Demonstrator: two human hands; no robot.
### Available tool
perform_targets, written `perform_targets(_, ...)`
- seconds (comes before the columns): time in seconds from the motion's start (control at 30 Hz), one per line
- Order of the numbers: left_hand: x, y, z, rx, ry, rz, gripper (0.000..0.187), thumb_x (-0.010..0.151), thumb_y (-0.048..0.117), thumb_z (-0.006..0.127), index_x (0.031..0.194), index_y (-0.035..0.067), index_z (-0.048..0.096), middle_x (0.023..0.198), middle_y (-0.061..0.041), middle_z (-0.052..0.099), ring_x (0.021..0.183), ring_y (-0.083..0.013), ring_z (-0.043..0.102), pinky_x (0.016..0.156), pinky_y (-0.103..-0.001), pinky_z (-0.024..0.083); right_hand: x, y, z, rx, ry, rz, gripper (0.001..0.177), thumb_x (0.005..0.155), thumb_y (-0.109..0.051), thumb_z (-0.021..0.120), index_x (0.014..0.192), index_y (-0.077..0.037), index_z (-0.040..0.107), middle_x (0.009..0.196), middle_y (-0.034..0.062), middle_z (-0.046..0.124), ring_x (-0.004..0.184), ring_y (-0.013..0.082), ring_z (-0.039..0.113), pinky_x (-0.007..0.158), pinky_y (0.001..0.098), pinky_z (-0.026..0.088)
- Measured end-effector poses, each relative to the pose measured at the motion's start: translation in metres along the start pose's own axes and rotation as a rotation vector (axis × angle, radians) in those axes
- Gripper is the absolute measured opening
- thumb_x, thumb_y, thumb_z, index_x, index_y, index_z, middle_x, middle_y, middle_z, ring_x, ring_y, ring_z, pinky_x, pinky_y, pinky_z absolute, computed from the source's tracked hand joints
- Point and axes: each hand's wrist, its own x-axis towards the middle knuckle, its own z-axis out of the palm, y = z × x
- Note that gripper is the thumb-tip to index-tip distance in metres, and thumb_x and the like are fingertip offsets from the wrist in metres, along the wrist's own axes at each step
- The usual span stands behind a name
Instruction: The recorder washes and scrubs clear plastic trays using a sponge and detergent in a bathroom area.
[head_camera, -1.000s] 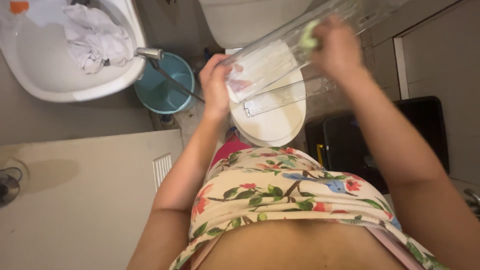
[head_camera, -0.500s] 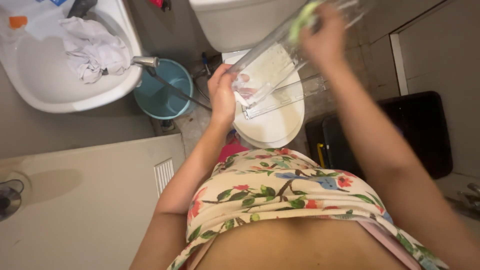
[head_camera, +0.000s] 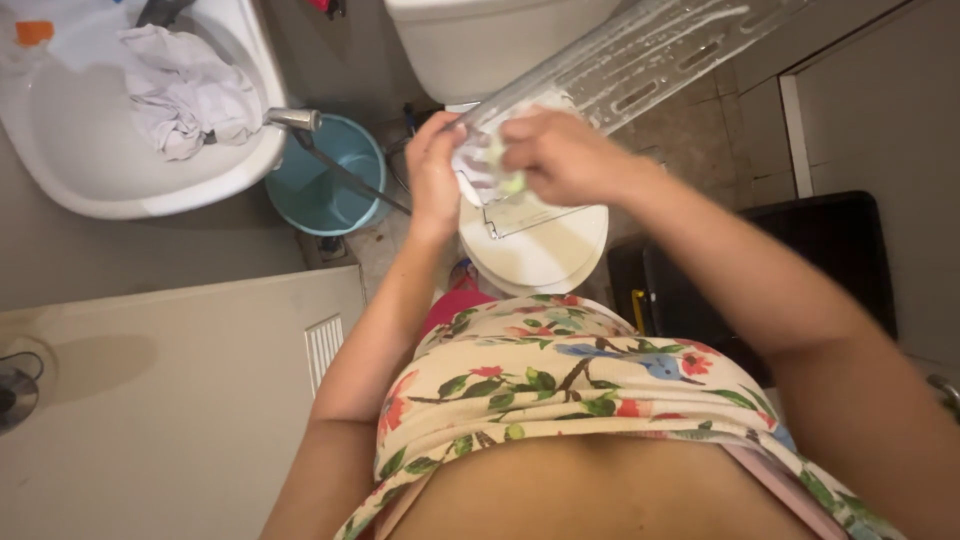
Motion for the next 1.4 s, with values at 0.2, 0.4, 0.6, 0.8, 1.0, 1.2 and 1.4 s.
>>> perform_targets(0.2, 0.000, 0.014, -0.014, 0.101, 0.012, -0.099, 0.030, 0.093, 0.016, 0.051, 0.113, -0.002, 0.064, 0.089, -0.018, 0.074, 0.062, -0.0259, 0.073, 0.049, -0.035, 0.059, -0.063, 0.085, -0.039, -0.633, 0.180, 0.303, 0.012, 0.081, -0.005, 0.074, 0.092, -0.002, 0.071, 0.101, 0.0173, 0.064, 0.101, 0.0354, 0.060, 0.085, 0.0489, 0.051)
perform_targets(0.4, 0.005, 0.006, -0.013, 0.092, 0.034, -0.134, 0.029, 0.092, 0.016, 0.051, 0.111, -0.002, 0.063, 0.087, -0.018, 0.073, 0.057, -0.0263, 0.070, 0.047, -0.035, 0.057, -0.063, 0.064, -0.011, -0.200, 0.191, 0.560, 0.019, 0.089, -0.011, 0.070, 0.107, -0.004, 0.071, 0.106, 0.0186, 0.063, 0.099, 0.0365, 0.061, 0.082, 0.0498, 0.051)
perform_targets(0.6, 0.029, -0.070, -0.039, 0.000, 0.080, -0.002, 0.031, 0.094, 0.009, 0.056, 0.115, -0.013, 0.066, 0.099, -0.019, 0.071, 0.080, -0.0285, 0.074, 0.067, -0.033, 0.059, -0.031, -0.014, 0.045, 0.132, 0.188, 0.061, 0.040, 0.082, -0.016, 0.074, 0.117, -0.002, 0.061, 0.120, 0.0217, 0.057, 0.113, 0.0383, 0.056, 0.095, 0.0492, 0.045)
perform_targets(0.8, 0.021, -0.006, -0.015, 0.008, 0.068, -0.161, 0.028, 0.082, 0.008, 0.055, 0.104, -0.008, 0.060, 0.092, -0.018, 0.067, 0.073, -0.0296, 0.074, 0.048, -0.047, 0.064, -0.040, 0.005, 0.031, -0.281, 0.140, 0.060, 0.025, 0.077, -0.012, 0.072, 0.101, -0.006, 0.068, 0.102, 0.0139, 0.064, 0.098, 0.0354, 0.062, 0.080, 0.0490, 0.052)
perform_targets(1.0, 0.047, 0.022, -0.094, 0.057, -0.043, -0.217, 0.026, 0.088, 0.009, 0.058, 0.101, -0.013, 0.062, 0.096, -0.023, 0.066, 0.077, -0.0355, 0.076, 0.056, -0.046, 0.065, -0.092, 0.069, 0.004, -0.494, 0.016, 0.307, 0.012, 0.091, -0.006, 0.066, 0.102, -0.009, 0.068, 0.096, 0.0113, 0.064, 0.092, 0.0307, 0.064, 0.079, 0.0449, 0.055)
perform_targets(1.2, 0.065, 0.034, -0.111, -0.160, -0.051, -0.442, 0.031, 0.091, 0.023, 0.060, 0.106, -0.002, 0.066, 0.097, -0.017, 0.071, 0.086, -0.0334, 0.072, 0.077, -0.044, 0.063, -0.101, 0.065, -0.010, -0.408, -0.005, 0.228, 0.018, 0.083, -0.009, 0.069, 0.101, -0.007, 0.067, 0.095, 0.0097, 0.065, 0.093, 0.0320, 0.065, 0.075, 0.0448, 0.055)
perform_targets(1.4, 0.068, 0.026, -0.075, -0.522, -0.105, -0.206, 0.057, 0.096, 0.048, 0.058, 0.119, -0.004, 0.062, 0.111, -0.021, 0.071, 0.109, -0.0353, 0.069, 0.103, -0.046, 0.056, -0.087, 0.068, -0.015, -0.135, -0.001, 0.523, 0.036, 0.088, -0.040, 0.079, 0.094, -0.006, 0.072, 0.080, 0.0110, 0.071, 0.067, 0.0247, 0.066, 0.059, 0.0404, 0.053)
